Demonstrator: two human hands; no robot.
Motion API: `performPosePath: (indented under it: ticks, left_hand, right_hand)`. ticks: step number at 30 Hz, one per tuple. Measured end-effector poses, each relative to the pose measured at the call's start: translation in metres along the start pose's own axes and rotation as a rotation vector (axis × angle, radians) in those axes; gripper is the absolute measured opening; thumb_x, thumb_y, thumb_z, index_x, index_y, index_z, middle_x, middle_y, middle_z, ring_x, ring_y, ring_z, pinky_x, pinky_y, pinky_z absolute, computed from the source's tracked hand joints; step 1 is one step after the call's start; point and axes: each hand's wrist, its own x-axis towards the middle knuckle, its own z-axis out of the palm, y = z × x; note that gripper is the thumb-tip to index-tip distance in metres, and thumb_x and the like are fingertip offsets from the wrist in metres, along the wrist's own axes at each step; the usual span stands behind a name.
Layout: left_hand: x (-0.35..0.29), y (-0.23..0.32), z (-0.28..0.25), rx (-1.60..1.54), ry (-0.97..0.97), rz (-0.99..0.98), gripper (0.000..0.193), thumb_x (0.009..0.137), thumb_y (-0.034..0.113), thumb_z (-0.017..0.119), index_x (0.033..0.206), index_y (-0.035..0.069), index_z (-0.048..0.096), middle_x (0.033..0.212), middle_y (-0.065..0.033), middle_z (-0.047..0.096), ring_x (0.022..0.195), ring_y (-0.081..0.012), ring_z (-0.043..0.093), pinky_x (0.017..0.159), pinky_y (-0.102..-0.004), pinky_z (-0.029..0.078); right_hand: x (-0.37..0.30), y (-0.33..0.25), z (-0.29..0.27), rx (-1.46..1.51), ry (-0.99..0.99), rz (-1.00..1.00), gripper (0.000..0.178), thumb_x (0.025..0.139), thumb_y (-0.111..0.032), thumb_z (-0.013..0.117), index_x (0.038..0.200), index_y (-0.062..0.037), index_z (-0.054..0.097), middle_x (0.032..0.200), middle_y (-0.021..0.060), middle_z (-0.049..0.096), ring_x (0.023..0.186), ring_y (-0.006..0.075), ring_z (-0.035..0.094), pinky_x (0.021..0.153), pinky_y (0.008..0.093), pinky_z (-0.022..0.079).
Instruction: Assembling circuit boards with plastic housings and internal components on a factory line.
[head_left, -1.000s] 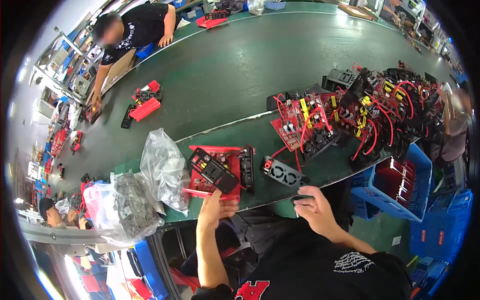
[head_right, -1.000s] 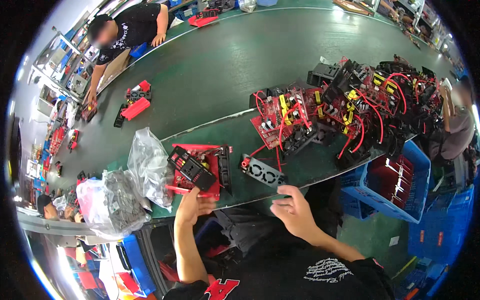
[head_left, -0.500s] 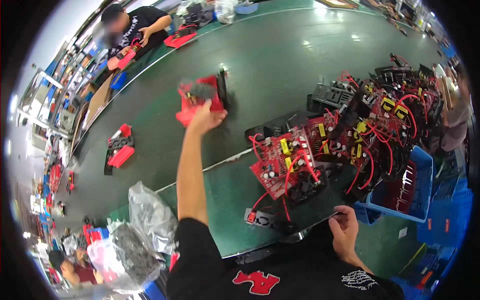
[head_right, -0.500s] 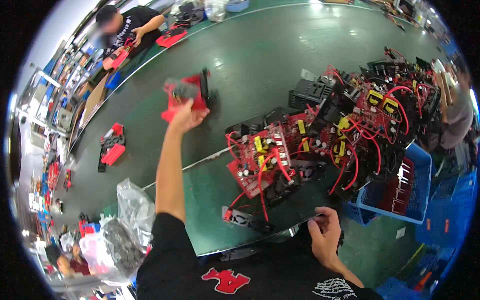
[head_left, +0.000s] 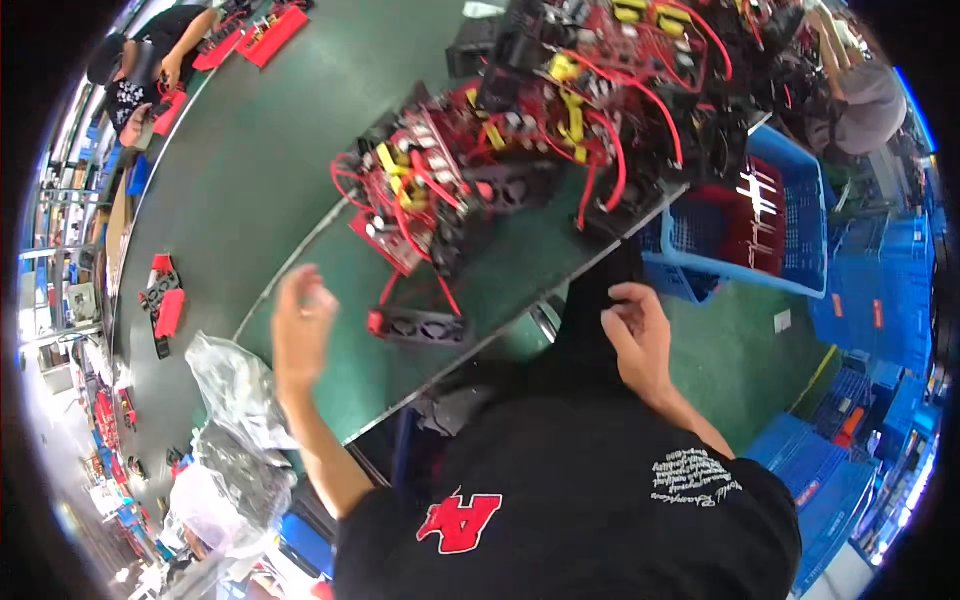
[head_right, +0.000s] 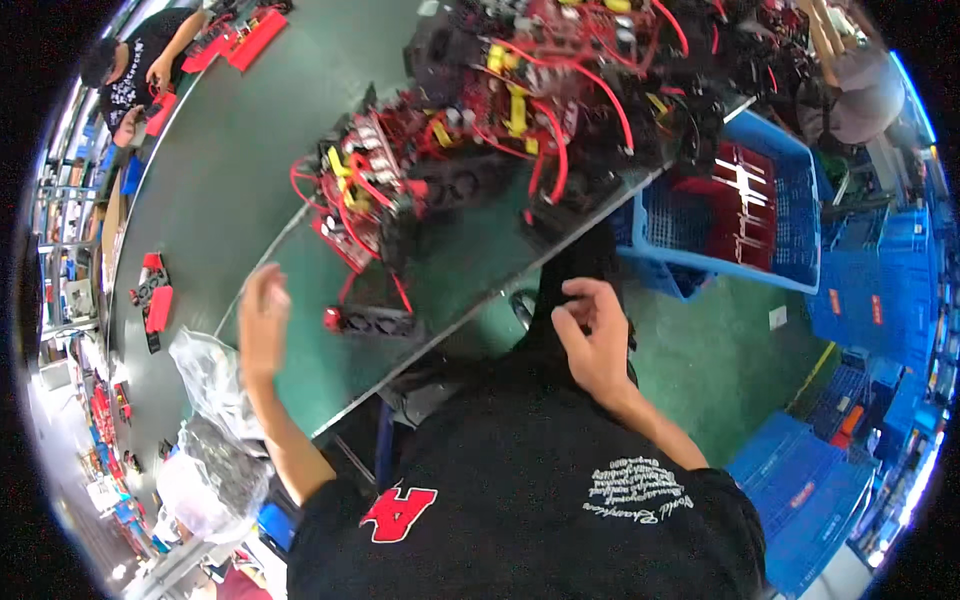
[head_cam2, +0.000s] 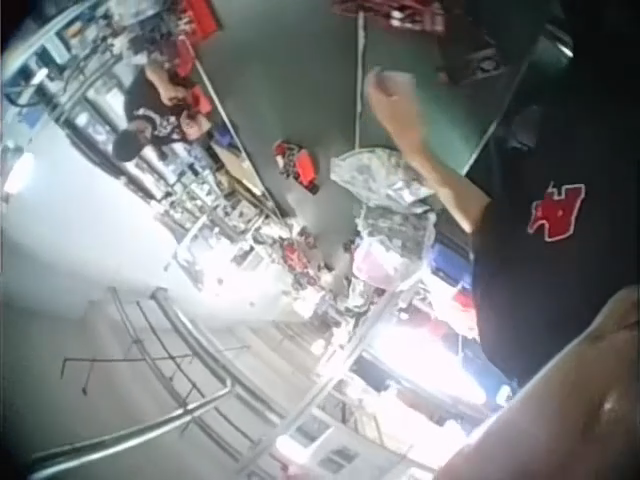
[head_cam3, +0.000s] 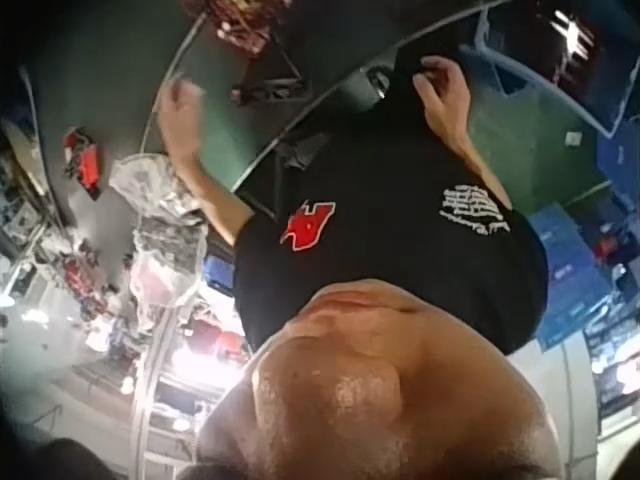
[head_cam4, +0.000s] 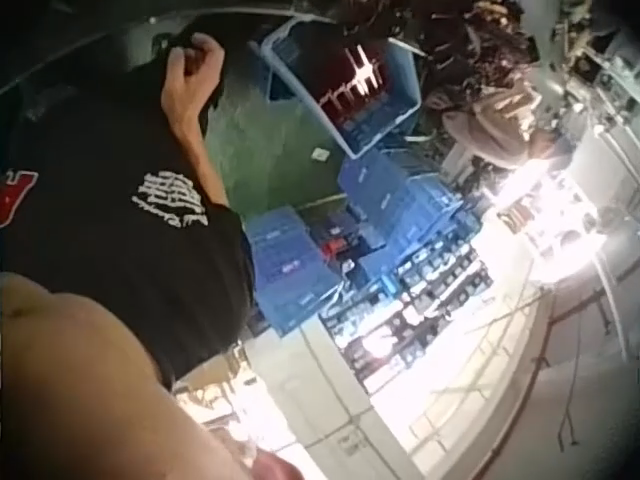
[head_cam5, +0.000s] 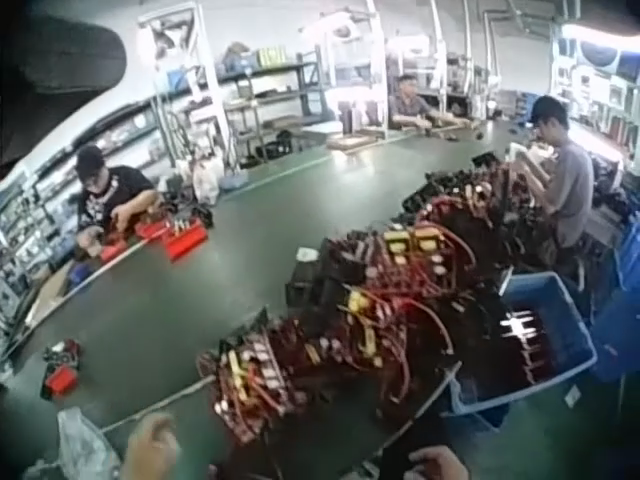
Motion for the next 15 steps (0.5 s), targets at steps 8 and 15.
performPosePath:
  ticks: [8, 15]
  left_hand:
    - [-0.079, 0.050, 0.089, 0.302, 0.159, -0.047, 0.076, 0.061, 0.035, 0.088, 0.121, 0.004, 0.052, 0.118, -0.0189, 0.054, 0.097, -0.0300, 0.059, 0.085, -0.0412, 0.048]
    - [-0.115, 0.035, 0.110, -0.036, 0.205, 0.164, 0.029, 0.078, 0.018, 0.077, 0.094, 0.001, 0.061, 0.085, -0.0141, 0.059, 0.072, -0.0290, 0.059, 0.066, -0.0371, 0.048]
  right_hand:
    - [0.000, 0.003, 0.025, -0.215, -0.527, -0.187, 0.047, 0.083, -0.015, 0.071, 0.123, -0.0019, 0.049, 0.112, 0.0122, 0.056, 0.098, 0.0200, 0.059, 0.078, 0.0320, 0.050]
    - [0.024, -0.058, 0.101, -0.265, -0.177, -0.645, 0.078, 0.076, -0.030, 0.080, 0.131, 0.0024, 0.035, 0.114, 0.0202, 0.054, 0.105, 0.0245, 0.057, 0.089, 0.0384, 0.046]
